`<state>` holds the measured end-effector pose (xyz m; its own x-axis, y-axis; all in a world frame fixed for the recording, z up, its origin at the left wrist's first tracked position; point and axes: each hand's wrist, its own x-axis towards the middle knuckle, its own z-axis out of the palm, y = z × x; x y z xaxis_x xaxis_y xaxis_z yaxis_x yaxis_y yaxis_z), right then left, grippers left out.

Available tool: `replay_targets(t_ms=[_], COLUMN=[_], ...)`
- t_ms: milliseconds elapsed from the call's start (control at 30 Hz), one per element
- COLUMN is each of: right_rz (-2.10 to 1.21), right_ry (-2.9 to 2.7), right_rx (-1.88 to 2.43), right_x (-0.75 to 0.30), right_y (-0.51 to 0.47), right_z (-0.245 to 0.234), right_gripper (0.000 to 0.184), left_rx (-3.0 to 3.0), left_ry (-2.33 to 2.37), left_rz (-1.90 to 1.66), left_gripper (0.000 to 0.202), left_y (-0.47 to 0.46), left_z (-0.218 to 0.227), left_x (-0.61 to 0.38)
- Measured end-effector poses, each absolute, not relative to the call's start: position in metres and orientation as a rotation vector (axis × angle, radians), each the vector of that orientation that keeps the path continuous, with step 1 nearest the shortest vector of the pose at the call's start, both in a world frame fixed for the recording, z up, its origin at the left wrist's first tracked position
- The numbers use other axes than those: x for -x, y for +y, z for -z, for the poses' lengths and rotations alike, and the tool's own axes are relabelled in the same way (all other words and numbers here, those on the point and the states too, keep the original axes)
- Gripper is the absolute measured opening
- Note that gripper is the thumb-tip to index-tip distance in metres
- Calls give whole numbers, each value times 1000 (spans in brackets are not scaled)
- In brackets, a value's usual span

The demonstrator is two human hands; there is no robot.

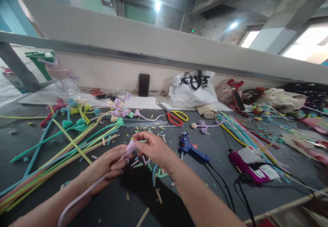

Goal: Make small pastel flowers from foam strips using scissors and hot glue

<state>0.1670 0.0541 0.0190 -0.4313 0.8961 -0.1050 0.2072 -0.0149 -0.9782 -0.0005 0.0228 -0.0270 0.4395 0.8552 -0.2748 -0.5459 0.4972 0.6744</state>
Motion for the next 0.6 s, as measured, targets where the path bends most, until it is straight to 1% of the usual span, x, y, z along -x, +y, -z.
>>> replay_targets(t_ms=[67,233,600], right_rz=[-1550,-1657,-1559], right_ry=[-1605,-1472,-1506], right_rx=[1078,947,989], right_x=[-168,-167,-167], right_y=[50,42,44], right_z=[-13,6,10], right_gripper=[27,40,39], left_rx=[-497,-567,-772], left_ry=[589,553,779], left_rz=[-926,-915,-773], left_gripper=[15,11,20], left_y=[23,21,14], left_z=[28,31,22], left_x=[2,1,-5])
